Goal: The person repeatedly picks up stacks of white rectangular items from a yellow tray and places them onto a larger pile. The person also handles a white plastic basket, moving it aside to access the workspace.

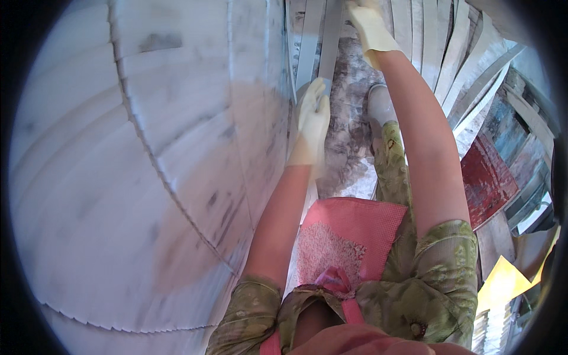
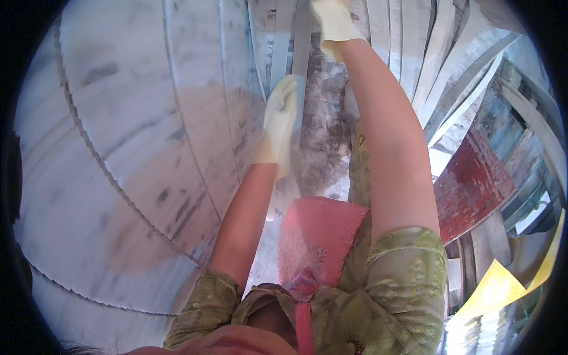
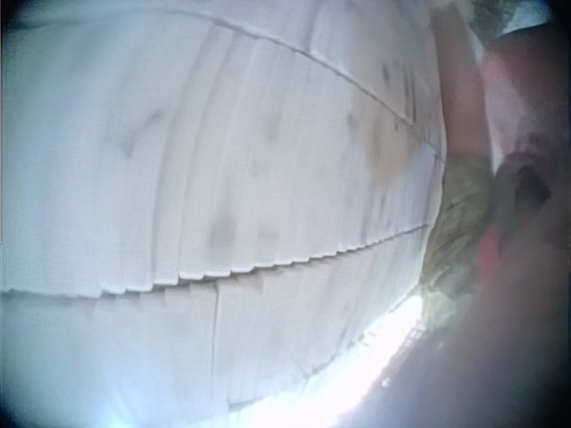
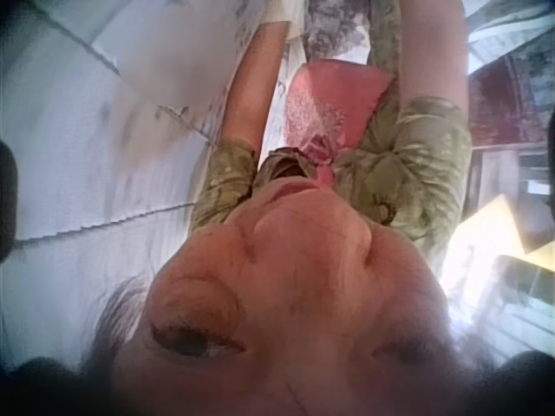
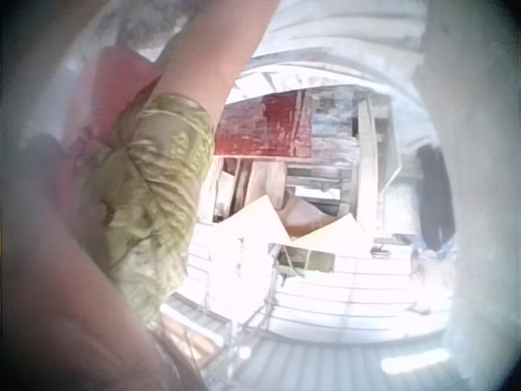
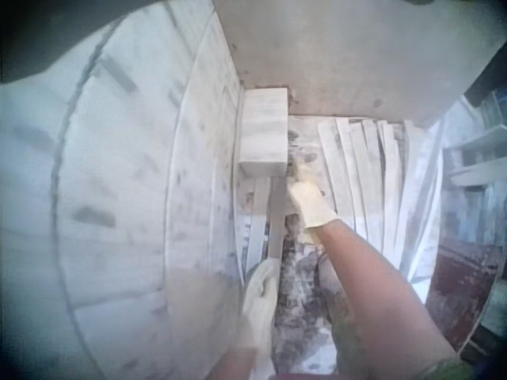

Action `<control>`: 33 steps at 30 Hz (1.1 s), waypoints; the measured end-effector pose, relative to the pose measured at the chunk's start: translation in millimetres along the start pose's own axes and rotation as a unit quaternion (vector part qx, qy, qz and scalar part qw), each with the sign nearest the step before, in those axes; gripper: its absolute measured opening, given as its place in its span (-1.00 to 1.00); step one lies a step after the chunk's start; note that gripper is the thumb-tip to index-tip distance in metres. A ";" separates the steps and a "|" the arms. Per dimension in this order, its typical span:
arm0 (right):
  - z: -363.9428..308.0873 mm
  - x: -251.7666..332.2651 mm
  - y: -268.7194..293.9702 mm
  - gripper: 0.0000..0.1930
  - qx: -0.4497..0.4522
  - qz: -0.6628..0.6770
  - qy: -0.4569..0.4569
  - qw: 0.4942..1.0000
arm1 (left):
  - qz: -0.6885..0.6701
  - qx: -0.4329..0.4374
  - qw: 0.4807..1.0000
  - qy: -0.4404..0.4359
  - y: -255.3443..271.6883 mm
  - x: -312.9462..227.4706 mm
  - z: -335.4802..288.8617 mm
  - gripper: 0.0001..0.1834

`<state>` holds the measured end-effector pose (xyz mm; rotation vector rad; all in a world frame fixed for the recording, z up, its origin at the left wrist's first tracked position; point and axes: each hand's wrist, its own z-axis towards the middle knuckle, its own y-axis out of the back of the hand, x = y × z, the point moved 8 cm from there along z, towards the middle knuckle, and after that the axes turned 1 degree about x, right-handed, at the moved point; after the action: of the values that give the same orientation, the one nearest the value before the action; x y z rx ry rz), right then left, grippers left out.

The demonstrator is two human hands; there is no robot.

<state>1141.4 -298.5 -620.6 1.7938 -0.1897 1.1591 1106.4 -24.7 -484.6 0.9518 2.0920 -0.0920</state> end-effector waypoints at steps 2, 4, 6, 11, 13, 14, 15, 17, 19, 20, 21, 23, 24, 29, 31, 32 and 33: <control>-12.1 -3.4 4.5 -0.42 -0.022 0.089 0.035 0.995 | 0.065 0.014 0.997 -0.039 -8.1 7.4 13.3 -0.48; -28.3 -8.0 -6.2 -0.36 0.017 0.205 0.019 0.978 | 0.165 0.017 0.984 -0.064 -12.0 19.6 23.3 -0.45; -35.0 -10.1 -27.9 -0.29 0.104 0.218 -0.023 0.970 | 0.139 0.007 0.989 -0.050 -12.3 33.7 28.1 -0.49; -21.8 -27.8 -37.7 -0.33 0.085 0.020 -0.054 0.995 | -0.022 -0.033 0.999 -0.034 -0.7 22.5 54.9 -0.52; -14.1 -35.3 -40.4 -0.36 0.070 -0.015 -0.007 0.997 | -0.068 -0.036 0.992 -0.097 -3.1 -8.7 82.4 -0.51; -12.0 -42.0 -42.9 -0.38 0.065 -0.027 0.011 0.997 | -0.093 -0.039 0.990 -0.096 -5.0 -16.8 90.9 -0.51; -10.0 -59.6 -49.7 -0.40 0.078 0.027 -0.044 0.996 | -0.118 -0.042 0.988 -0.094 -7.1 -24.4 99.6 -0.51; -6.0 -91.2 -67.7 -0.45 0.101 0.122 -0.144 0.977 | -0.175 -0.045 0.983 -0.030 -13.5 -23.1 110.7 -0.51; -2.3 -113.4 -87.8 -0.51 0.122 0.207 -0.232 0.942 | -0.178 -0.047 0.983 -0.027 -13.9 -20.7 106.4 -0.51; -5.0 -120.8 -100.3 -0.54 0.113 0.361 -0.303 0.874 | -0.172 -0.054 0.984 -0.001 -12.5 -12.4 100.9 -0.52; -10.1 -121.9 -112.6 -0.58 0.100 0.503 -0.365 0.777 | -0.196 -0.042 0.979 -0.023 -11.1 -11.7 98.1 -0.51; -9.7 -111.3 -114.3 -0.63 0.098 0.559 -0.364 0.739 | -0.214 -0.037 0.976 -0.009 -7.9 1.7 91.9 -0.51; -5.8 -101.3 -103.2 -0.65 0.113 0.482 -0.304 0.814 | -0.217 -0.043 0.975 -0.001 -5.7 8.7 89.8 -0.52; 1.1 -27.5 -34.7 -0.56 0.156 -0.019 -0.040 0.987 | -0.118 -0.051 0.992 -0.001 -8.6 21.4 108.7 -0.52; -3.2 -3.7 -9.7 -0.50 0.134 0.077 -0.022 0.988 | -0.099 -0.072 0.992 -0.011 -7.7 20.9 121.1 -0.59; -3.9 8.5 -1.4 -0.46 0.122 0.126 -0.013 0.984 | -0.089 -0.090 0.992 -0.008 -4.8 21.1 126.7 -0.62; -3.5 12.5 3.7 -0.42 0.092 0.113 -0.049 0.988 | -0.123 -0.091 0.988 -0.026 -4.8 18.5 133.8 -0.63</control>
<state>1143.8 -293.5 -608.3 2.0344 -0.3637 1.2813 1183.2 -66.5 -587.7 0.5746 2.1207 -0.0510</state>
